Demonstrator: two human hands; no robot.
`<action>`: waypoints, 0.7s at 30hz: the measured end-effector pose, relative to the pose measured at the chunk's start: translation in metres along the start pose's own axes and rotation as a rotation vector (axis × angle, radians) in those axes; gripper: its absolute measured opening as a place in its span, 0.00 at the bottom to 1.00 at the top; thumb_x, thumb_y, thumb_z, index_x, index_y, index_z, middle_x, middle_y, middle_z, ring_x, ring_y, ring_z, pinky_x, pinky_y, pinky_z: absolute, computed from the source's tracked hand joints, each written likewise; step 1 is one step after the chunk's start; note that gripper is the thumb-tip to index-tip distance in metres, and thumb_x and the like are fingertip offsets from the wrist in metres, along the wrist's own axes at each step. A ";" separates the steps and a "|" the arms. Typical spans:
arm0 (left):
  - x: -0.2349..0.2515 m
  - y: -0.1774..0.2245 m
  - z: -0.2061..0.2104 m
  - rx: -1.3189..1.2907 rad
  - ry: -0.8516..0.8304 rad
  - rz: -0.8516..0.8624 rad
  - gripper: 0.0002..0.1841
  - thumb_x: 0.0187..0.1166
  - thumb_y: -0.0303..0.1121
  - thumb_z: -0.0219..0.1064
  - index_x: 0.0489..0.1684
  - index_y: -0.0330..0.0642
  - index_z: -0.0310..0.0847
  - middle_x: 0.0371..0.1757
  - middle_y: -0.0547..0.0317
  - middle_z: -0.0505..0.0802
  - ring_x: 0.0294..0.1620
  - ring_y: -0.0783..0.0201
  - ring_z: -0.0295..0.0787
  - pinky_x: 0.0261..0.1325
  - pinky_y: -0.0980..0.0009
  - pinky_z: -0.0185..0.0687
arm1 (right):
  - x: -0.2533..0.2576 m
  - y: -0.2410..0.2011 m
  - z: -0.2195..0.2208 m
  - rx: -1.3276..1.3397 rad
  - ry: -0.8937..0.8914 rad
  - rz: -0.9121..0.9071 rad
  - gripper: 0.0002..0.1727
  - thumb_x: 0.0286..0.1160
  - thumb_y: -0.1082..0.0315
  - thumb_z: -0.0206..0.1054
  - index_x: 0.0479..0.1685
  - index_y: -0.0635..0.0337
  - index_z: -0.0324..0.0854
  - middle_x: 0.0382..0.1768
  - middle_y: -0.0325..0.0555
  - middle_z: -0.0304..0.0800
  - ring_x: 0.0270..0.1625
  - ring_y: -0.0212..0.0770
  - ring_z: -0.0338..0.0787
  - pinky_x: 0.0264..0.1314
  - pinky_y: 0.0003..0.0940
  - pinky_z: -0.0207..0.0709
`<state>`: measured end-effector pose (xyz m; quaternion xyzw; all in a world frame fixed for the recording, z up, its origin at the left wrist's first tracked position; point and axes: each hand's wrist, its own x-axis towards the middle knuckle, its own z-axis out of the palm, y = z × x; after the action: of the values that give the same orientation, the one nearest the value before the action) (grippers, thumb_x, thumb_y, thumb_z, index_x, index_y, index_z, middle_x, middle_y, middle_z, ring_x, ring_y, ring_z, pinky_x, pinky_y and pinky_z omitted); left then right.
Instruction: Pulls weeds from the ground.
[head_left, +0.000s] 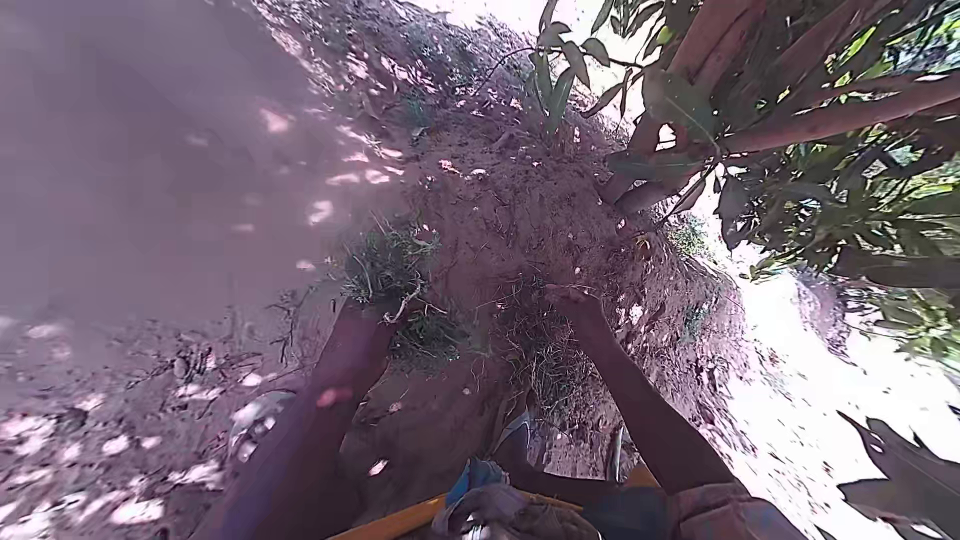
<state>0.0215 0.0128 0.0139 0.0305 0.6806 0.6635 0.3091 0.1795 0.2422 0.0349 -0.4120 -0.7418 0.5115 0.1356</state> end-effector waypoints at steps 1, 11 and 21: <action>-0.008 0.005 0.004 0.007 -0.074 -0.006 0.15 0.87 0.22 0.54 0.68 0.26 0.71 0.51 0.52 0.82 0.48 0.73 0.78 0.56 0.74 0.75 | -0.015 -0.005 0.007 -0.008 -0.057 -0.004 0.13 0.83 0.75 0.60 0.56 0.75 0.83 0.66 0.58 0.85 0.66 0.35 0.84 0.69 0.30 0.74; -0.017 -0.002 0.024 -0.146 -0.330 -0.013 0.15 0.80 0.18 0.60 0.64 0.33 0.72 0.48 0.61 0.84 0.46 0.78 0.82 0.51 0.79 0.80 | -0.080 -0.010 0.081 -0.060 0.038 -0.306 0.09 0.73 0.75 0.62 0.35 0.72 0.87 0.72 0.61 0.82 0.77 0.45 0.77 0.78 0.38 0.70; -0.005 -0.022 0.020 -0.120 -0.190 -0.172 0.08 0.89 0.23 0.52 0.56 0.32 0.73 0.38 0.62 0.86 0.37 0.76 0.85 0.44 0.77 0.83 | -0.039 -0.004 0.056 -0.245 -0.089 -0.175 0.17 0.80 0.68 0.67 0.62 0.68 0.86 0.83 0.63 0.69 0.85 0.53 0.68 0.83 0.47 0.65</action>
<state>0.0428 0.0260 -0.0036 0.0163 0.6073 0.6683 0.4292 0.1673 0.1765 0.0220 -0.3363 -0.8368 0.4214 0.0953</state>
